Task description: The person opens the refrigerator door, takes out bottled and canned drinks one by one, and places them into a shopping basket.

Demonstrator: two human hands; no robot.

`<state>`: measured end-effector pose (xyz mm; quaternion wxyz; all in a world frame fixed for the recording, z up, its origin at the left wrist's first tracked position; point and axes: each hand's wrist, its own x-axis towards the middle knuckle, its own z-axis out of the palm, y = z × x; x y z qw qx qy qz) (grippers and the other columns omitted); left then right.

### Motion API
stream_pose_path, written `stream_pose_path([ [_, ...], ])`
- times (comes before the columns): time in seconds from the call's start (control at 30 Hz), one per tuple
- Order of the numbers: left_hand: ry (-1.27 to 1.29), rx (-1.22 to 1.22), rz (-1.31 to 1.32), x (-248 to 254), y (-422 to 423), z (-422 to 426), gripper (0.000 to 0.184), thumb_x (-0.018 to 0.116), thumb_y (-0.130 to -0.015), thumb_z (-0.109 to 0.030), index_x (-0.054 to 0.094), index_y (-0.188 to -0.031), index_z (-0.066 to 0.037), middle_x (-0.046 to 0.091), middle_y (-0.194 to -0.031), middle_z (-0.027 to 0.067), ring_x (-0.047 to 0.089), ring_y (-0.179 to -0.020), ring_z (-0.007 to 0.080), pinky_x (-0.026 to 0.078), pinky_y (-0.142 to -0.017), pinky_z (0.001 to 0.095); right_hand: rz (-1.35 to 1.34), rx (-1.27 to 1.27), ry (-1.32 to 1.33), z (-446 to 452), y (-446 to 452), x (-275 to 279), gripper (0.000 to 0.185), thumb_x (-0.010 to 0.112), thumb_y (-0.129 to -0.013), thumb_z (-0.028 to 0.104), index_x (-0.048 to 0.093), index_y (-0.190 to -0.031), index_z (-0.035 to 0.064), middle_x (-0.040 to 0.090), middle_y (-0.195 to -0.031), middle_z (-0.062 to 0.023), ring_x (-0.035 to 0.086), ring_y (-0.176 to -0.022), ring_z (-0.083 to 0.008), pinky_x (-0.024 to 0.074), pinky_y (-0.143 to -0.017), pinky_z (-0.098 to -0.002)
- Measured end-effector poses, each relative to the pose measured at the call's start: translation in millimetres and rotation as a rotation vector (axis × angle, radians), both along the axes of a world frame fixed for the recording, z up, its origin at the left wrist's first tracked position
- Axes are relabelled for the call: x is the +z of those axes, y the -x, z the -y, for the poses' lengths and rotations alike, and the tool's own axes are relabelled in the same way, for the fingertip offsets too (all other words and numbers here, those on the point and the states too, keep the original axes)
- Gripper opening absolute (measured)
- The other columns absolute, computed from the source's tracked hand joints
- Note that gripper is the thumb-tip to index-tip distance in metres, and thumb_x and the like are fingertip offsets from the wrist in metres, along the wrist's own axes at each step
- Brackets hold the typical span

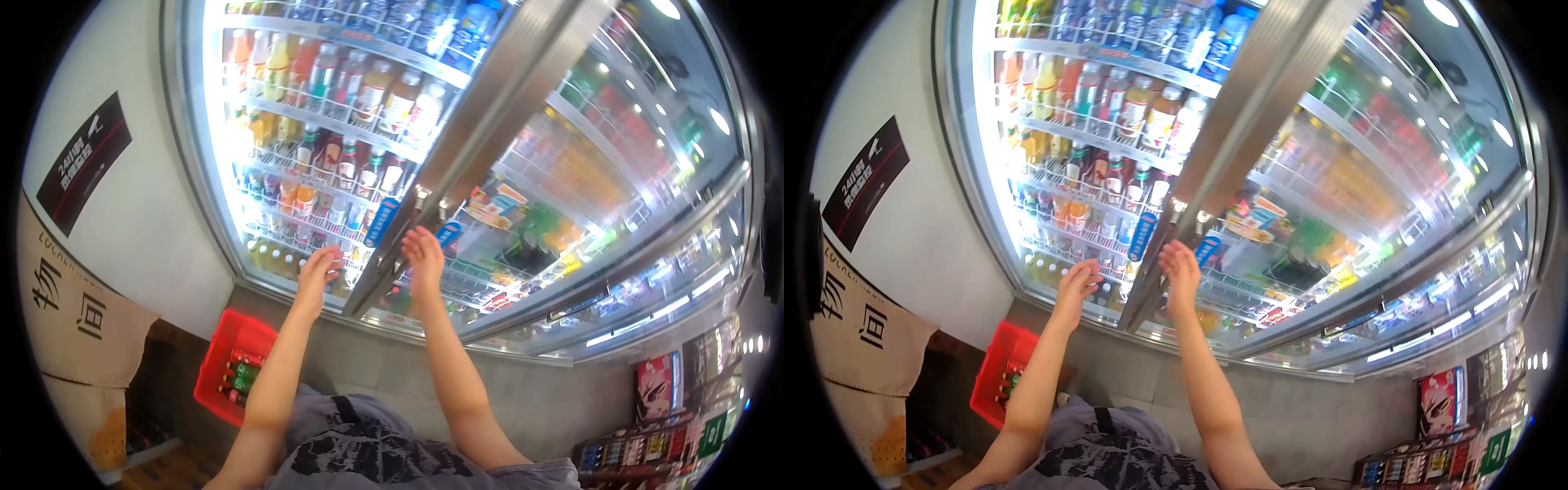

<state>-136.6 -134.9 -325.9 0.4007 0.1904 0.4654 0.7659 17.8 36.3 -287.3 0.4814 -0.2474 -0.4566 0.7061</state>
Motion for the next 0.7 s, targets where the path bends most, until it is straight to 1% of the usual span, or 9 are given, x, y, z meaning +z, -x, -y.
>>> stream_pose_path([
  [0.13, -0.042, -0.057, -0.036, 24, -36, -29, 0.029, 0.054, -0.099, -0.026, 0.062, -0.122, -0.009, 0.064, -0.113, 0.0049, 0.059, -0.100, 0.0140, 0.045, -0.087, 0.0293, -0.002, -0.168, -0.093, -39, -29, 0, 0.028, 0.053, -0.100, 0.022, 0.060, -0.118, 0.0021, 0.065, -0.109, -0.0088, 0.062, -0.100, -0.0171, 0.0488, -0.090, -0.0320],
  [0.2, -0.052, -0.082, -0.044, 31, -51, -41, 0.029, 0.054, -0.099, -0.026, 0.062, -0.122, -0.009, 0.064, -0.113, 0.0050, 0.060, -0.100, 0.0142, 0.046, -0.087, 0.0293, 0.165, -0.293, -0.222, -49, -31, -1, 0.026, 0.053, -0.100, 0.021, 0.060, -0.115, 0.0021, 0.065, -0.104, -0.0063, 0.060, -0.097, -0.0140, 0.0463, -0.091, -0.0285],
  [0.27, -0.066, -0.098, -0.034, 38, -63, -48, 0.030, 0.055, -0.098, -0.025, 0.062, -0.121, -0.008, 0.064, -0.112, 0.0053, 0.061, -0.100, 0.0146, 0.047, -0.087, 0.0293, 0.097, -0.280, -0.151, -55, -32, 4, 0.027, 0.054, -0.099, 0.023, 0.063, -0.112, 0.0005, 0.064, -0.099, -0.0035, 0.059, -0.094, -0.0123, 0.0450, -0.088, -0.0267],
  [0.33, -0.061, -0.122, -0.062, 41, -73, -50, 0.030, 0.054, -0.099, -0.025, 0.061, -0.122, -0.007, 0.064, -0.112, 0.0051, 0.061, -0.100, 0.0145, 0.047, -0.086, 0.0290, 0.250, -0.119, -0.206, -67, -30, -9, 0.028, 0.057, -0.098, 0.024, 0.066, -0.108, -0.0007, 0.065, -0.097, -0.0019, 0.058, -0.092, -0.0118, 0.0443, -0.084, -0.0262],
  [0.37, -0.041, -0.137, -0.057, 42, -76, -51, 0.031, 0.053, -0.099, -0.025, 0.060, -0.123, -0.006, 0.063, -0.113, 0.0059, 0.061, -0.101, 0.0154, 0.047, -0.087, 0.0297, 0.208, -0.064, -0.180, -69, -25, -13, 0.032, 0.058, -0.096, 0.028, 0.069, -0.104, -0.0010, 0.068, -0.095, -0.0025, 0.059, -0.091, -0.0117, 0.0442, -0.081, -0.0262],
  [0.53, -0.046, -0.198, -0.120, 62, -72, -60, 0.032, 0.052, -0.100, -0.024, 0.058, -0.124, -0.005, 0.063, -0.112, 0.0057, 0.060, -0.101, 0.0161, 0.047, -0.086, 0.0301, 0.350, -0.076, -0.248, -68, -21, 17, 0.039, 0.055, -0.097, 0.036, 0.071, -0.098, 0.0008, 0.070, -0.091, -0.0053, 0.061, -0.088, -0.0124, 0.0449, -0.081, -0.0272],
  [0.57, -0.058, -0.199, -0.138, 67, -69, -64, 0.031, 0.052, -0.100, -0.024, 0.060, -0.123, -0.005, 0.064, -0.112, 0.0053, 0.061, -0.099, 0.0131, 0.047, -0.084, 0.0273, 0.339, -0.046, -0.178, -65, -22, 24, 0.042, 0.054, -0.098, 0.040, 0.071, -0.097, 0.0008, 0.070, -0.091, -0.0053, 0.061, -0.088, -0.0127, 0.0449, -0.081, -0.0274],
  [0.63, -0.068, -0.235, -0.171, 79, -62, -67, 0.031, 0.052, -0.100, -0.024, 0.061, -0.122, -0.005, 0.064, -0.112, 0.0053, 0.061, -0.098, 0.0131, 0.047, -0.084, 0.0276, 0.403, -0.050, -0.167, -64, -21, 17, 0.053, 0.050, -0.098, 0.049, 0.071, -0.095, 0.0008, 0.069, -0.089, -0.0054, 0.061, -0.086, -0.0140, 0.0450, -0.080, -0.0283],
  [0.7, -0.083, -0.253, -0.196, 91, -58, -68, 0.030, 0.051, -0.100, -0.024, 0.061, -0.121, -0.005, 0.064, -0.111, 0.0051, 0.061, -0.098, 0.0133, 0.047, -0.085, 0.0284, 0.402, -0.112, -0.144, -61, -16, 9, 0.054, 0.049, -0.098, 0.051, 0.071, -0.094, 0.0010, 0.069, -0.088, -0.0055, 0.062, -0.086, -0.0143, 0.0450, -0.080, -0.0285],
])
